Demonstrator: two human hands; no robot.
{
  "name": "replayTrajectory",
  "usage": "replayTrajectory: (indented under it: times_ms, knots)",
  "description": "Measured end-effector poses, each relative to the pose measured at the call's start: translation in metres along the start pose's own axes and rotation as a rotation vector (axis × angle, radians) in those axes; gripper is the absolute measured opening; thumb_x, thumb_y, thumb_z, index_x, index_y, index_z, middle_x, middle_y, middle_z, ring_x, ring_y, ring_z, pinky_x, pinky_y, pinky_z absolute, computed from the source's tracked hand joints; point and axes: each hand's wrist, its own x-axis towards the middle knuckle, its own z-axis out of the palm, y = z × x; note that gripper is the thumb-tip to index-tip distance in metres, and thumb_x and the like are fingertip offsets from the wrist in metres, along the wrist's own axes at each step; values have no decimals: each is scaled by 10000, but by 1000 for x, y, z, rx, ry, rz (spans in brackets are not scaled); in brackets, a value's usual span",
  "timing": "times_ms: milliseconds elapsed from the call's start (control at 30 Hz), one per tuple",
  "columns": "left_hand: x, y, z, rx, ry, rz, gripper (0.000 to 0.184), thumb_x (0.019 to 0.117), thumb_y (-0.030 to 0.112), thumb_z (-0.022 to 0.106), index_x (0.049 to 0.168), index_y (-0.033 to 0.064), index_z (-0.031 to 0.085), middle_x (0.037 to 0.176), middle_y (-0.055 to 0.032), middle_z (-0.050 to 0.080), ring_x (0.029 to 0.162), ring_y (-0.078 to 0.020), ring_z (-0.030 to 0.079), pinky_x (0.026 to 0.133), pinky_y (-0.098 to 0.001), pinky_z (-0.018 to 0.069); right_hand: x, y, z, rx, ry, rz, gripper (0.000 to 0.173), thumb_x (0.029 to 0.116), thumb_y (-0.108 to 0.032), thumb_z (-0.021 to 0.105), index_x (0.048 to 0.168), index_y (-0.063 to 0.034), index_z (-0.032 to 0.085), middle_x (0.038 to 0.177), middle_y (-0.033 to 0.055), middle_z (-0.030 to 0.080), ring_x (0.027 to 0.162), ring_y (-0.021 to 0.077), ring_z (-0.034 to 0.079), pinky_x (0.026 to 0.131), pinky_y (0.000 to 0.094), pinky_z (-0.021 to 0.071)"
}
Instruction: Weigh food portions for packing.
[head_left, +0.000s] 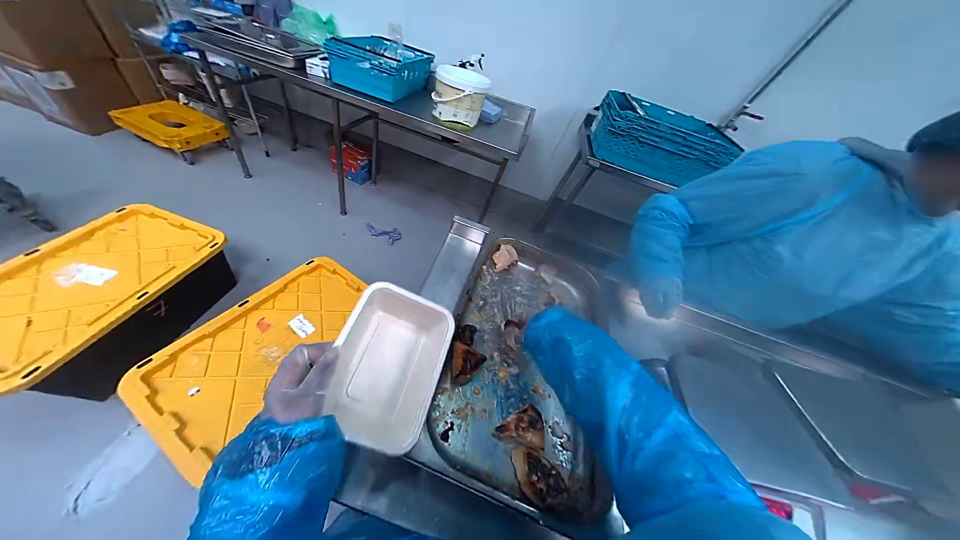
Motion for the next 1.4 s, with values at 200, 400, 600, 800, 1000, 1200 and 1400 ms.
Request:
replayTrajectory:
  times_ms: [200,400,600,800,1000,1200,1400]
  knots:
    - [-6,10,70,-100,-133,118,114,1002,57,568,904,1,580,1074,-60,664,916,-57,637,788,-222,536,-98,17,-74,720,171,131,402,857,-100,783,1252,-120,711,1074,144,739,971,266,710,901,525,568]
    - [-38,20,140,-177,-266,38,104,1021,60,542,930,29,581,940,-3,660,833,-20,632,746,-203,536,-142,-52,-83,522,264,-272,257,856,-54,742,1112,-30,748,1037,157,746,985,292,717,891,536,575]
    - [-57,27,162,-184,-218,-178,143,1041,109,557,1077,-28,581,883,-68,616,762,-81,597,726,-264,522,-115,-80,-58,284,-138,-113,712,952,-253,730,1519,48,421,1493,283,489,1385,432,478,1148,569,378]
    - [-41,15,136,-144,-147,-205,130,1062,87,511,1041,-26,572,863,-27,624,738,-25,601,704,-204,519,-163,-28,-100,625,173,3,313,1061,-88,527,1339,10,632,1265,231,674,1207,334,639,1068,502,471]
    - [-25,27,66,-88,51,-133,155,1075,63,448,1105,-62,533,932,-10,577,787,47,551,739,-144,484,-146,53,-63,370,-32,334,326,1064,-152,539,1348,-30,642,1281,243,665,1223,396,625,1065,583,447]
    - [-25,18,15,-92,143,-82,156,1074,91,461,1145,-29,532,865,41,593,727,78,574,678,-111,498,-121,7,59,445,-328,68,514,951,-238,707,1441,-134,592,1331,185,662,1263,348,616,1088,574,461]
    - [-33,14,17,-111,147,-112,106,1061,53,475,1113,-16,536,842,61,595,705,97,573,650,-87,490,-120,-16,61,453,-409,138,500,970,-218,696,1441,-94,581,1358,194,642,1295,319,596,1124,501,436]
